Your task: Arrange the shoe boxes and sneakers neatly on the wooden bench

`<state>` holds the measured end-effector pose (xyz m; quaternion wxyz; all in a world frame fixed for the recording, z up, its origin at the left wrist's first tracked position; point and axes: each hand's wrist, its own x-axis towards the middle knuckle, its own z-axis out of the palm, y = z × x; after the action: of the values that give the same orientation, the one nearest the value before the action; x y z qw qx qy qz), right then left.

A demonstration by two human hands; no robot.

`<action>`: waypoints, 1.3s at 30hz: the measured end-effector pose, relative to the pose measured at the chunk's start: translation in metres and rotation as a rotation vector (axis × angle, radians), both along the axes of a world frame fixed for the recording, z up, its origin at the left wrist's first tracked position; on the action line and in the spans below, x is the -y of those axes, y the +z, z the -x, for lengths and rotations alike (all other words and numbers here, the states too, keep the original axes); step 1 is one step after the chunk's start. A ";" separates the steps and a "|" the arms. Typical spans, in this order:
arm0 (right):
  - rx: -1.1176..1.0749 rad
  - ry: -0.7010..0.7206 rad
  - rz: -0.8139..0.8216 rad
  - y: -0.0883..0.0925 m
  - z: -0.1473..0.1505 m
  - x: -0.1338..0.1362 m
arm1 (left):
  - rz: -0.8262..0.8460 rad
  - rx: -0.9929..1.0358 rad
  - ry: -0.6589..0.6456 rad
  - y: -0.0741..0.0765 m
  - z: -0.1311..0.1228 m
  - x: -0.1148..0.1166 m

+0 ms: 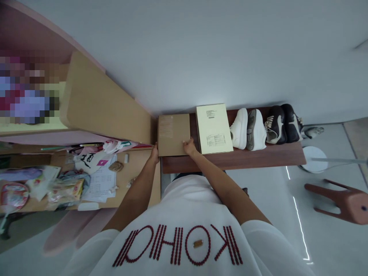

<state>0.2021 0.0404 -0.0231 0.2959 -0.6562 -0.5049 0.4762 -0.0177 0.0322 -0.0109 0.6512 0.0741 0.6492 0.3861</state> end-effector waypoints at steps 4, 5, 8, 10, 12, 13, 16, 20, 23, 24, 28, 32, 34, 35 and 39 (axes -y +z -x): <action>-0.103 -0.063 0.154 0.003 -0.003 -0.002 | 0.013 0.088 0.003 0.007 -0.005 0.004; -0.142 -0.069 0.169 0.005 -0.005 -0.001 | 0.011 0.095 0.001 0.009 -0.006 0.005; -0.219 -0.080 0.142 0.013 -0.012 0.002 | -0.022 0.091 -0.026 0.020 -0.007 0.008; -0.223 -0.095 0.121 0.019 -0.017 0.003 | -0.073 0.047 -0.039 0.029 -0.006 0.012; -0.190 -0.094 0.099 0.025 -0.020 0.003 | -0.120 -0.009 -0.037 0.040 -0.002 0.017; -0.163 -0.084 0.081 0.027 -0.021 0.002 | -0.132 -0.017 -0.035 0.045 0.000 0.020; -0.080 -0.038 0.042 0.033 -0.017 0.002 | -0.109 0.075 -0.037 0.059 0.004 0.028; -0.016 0.001 0.044 0.039 -0.001 0.008 | -0.103 0.282 -0.091 0.072 -0.003 0.034; -0.063 0.052 0.030 0.048 0.011 0.014 | -0.141 0.289 -0.105 0.078 -0.011 0.032; -0.086 0.071 0.042 0.053 0.015 0.016 | -0.149 0.268 -0.100 0.080 -0.013 0.031; -0.168 0.111 0.089 0.075 0.021 0.021 | -0.173 0.182 -0.081 0.088 -0.015 0.025; -0.258 0.095 0.068 0.087 0.021 0.022 | -0.221 0.089 -0.080 0.096 -0.017 0.023; -0.285 0.087 0.077 0.086 0.020 0.021 | -0.229 0.070 -0.069 0.098 -0.020 0.022; -0.293 0.089 0.086 0.084 0.019 0.021 | -0.225 0.073 -0.061 0.099 -0.021 0.023; -0.267 0.109 0.055 0.074 0.016 0.023 | -0.173 0.105 -0.041 0.093 -0.027 0.025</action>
<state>0.1859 0.0177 0.0511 0.3161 -0.5663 -0.4828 0.5885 0.0097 0.0067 0.0821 0.6833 0.1230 0.5766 0.4306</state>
